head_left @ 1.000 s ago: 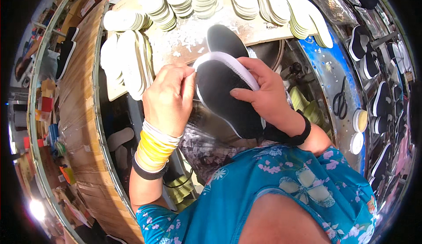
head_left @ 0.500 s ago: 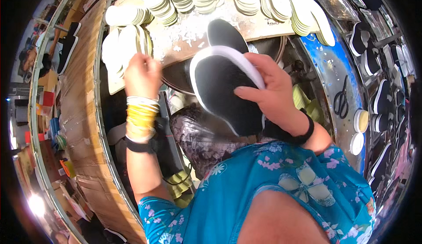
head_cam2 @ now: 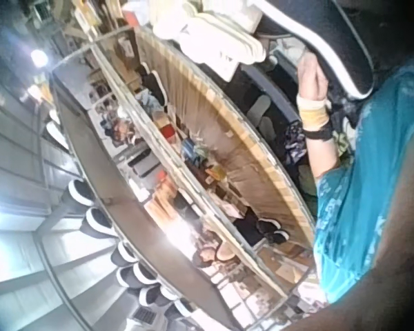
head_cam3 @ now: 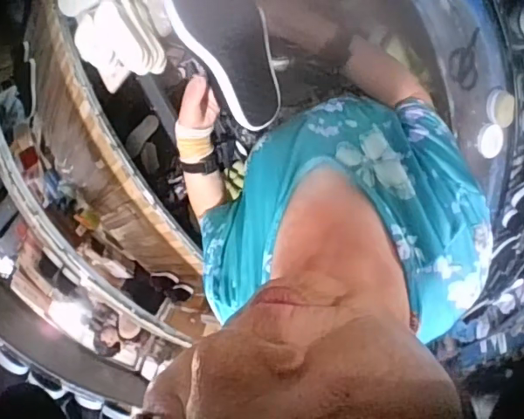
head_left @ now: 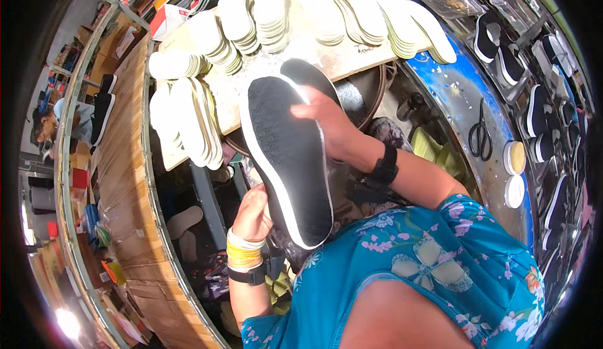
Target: Insert insoles into shoes and trim the excess edges using scissors.
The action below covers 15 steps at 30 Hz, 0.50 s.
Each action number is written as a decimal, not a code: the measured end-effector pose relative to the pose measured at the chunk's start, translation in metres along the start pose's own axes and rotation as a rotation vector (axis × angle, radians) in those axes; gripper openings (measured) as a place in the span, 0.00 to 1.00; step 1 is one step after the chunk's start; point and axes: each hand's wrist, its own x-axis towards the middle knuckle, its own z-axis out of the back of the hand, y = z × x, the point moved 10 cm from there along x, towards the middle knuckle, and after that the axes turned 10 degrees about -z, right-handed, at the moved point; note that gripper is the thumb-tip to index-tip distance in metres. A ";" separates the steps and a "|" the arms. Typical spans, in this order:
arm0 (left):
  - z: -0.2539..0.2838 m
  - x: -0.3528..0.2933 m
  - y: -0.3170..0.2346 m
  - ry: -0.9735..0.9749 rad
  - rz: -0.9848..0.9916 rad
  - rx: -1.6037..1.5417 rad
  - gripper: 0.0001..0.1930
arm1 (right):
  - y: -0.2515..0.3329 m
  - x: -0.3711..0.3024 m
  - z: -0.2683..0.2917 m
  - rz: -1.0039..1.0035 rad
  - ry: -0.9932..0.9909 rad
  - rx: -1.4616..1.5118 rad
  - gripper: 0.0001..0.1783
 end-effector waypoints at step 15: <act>0.029 0.103 0.002 -0.032 -0.252 1.851 0.16 | 0.002 -0.001 0.112 -0.340 -0.498 -1.608 0.48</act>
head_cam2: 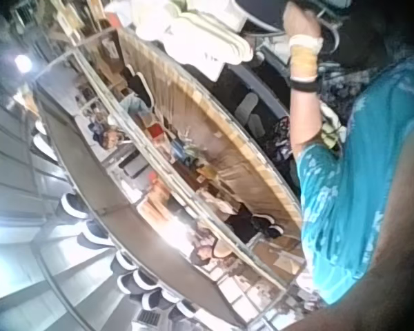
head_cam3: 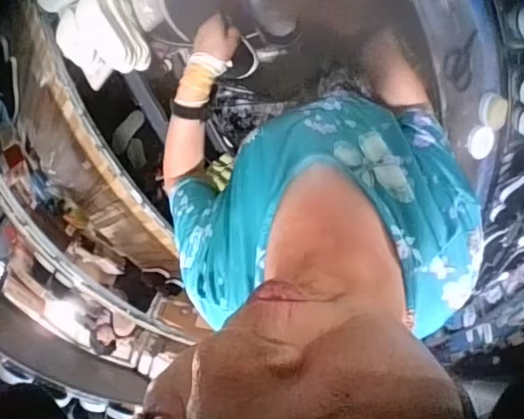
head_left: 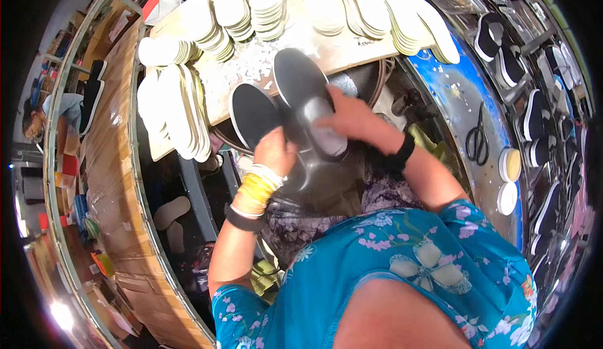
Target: Insert insoles into shoes and trim the excess edges using scissors.
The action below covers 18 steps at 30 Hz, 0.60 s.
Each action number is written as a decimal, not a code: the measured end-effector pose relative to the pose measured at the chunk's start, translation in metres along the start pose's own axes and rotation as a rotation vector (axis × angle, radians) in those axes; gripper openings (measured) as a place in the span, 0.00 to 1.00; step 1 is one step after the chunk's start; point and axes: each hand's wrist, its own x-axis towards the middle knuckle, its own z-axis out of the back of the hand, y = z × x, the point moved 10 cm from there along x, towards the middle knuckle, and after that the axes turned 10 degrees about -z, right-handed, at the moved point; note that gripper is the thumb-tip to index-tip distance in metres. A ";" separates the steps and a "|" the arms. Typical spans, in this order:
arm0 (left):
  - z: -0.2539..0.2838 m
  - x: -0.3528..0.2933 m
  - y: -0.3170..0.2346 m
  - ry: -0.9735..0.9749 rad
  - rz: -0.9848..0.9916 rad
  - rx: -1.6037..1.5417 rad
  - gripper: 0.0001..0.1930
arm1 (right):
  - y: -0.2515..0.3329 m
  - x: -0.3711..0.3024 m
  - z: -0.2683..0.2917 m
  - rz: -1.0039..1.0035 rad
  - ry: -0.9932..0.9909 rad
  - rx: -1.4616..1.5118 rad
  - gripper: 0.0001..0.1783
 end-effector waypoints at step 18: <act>0.250 0.145 0.207 -0.172 0.176 0.439 0.31 | 0.309 0.140 0.033 0.858 -0.177 -0.455 0.17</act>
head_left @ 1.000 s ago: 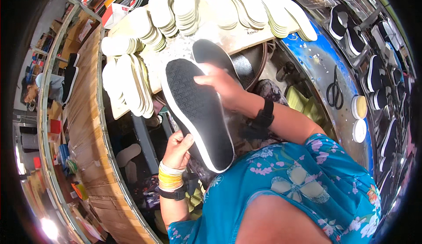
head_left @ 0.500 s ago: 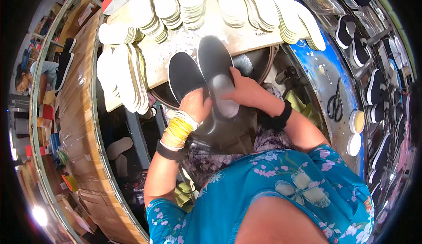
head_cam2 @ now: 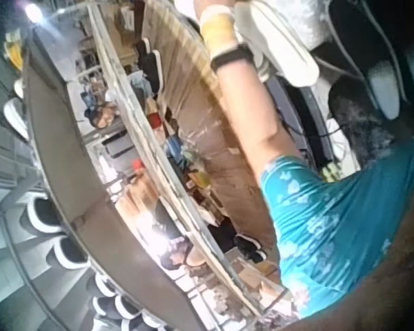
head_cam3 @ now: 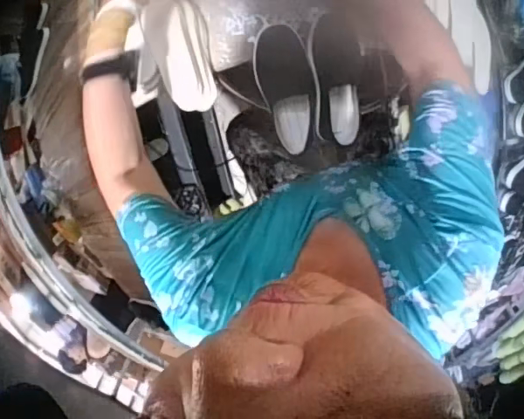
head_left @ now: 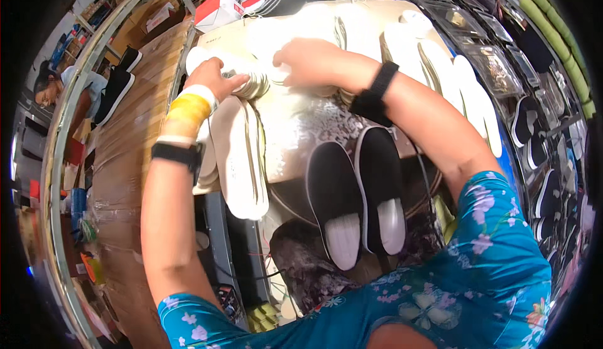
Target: Insert insoles into shoes and trim the excess edges using scissors.
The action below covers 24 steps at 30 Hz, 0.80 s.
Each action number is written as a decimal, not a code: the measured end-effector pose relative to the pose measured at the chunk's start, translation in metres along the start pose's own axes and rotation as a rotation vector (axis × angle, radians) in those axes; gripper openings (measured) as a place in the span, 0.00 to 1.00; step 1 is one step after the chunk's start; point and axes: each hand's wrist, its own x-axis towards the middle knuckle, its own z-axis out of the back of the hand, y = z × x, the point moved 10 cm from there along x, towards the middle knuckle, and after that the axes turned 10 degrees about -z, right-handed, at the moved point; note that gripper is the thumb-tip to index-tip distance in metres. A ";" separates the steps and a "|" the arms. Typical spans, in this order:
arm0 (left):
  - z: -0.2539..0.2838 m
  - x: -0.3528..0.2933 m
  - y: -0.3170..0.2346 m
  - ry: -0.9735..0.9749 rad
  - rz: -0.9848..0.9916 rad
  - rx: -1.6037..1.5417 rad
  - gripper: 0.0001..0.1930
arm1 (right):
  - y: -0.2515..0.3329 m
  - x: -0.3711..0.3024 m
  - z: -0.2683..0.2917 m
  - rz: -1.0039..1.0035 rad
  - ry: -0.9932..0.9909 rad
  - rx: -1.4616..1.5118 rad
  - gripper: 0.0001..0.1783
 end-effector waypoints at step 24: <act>-0.060 0.024 0.035 0.062 0.230 0.026 0.17 | -0.013 0.015 -0.012 -0.062 -0.327 -0.027 0.07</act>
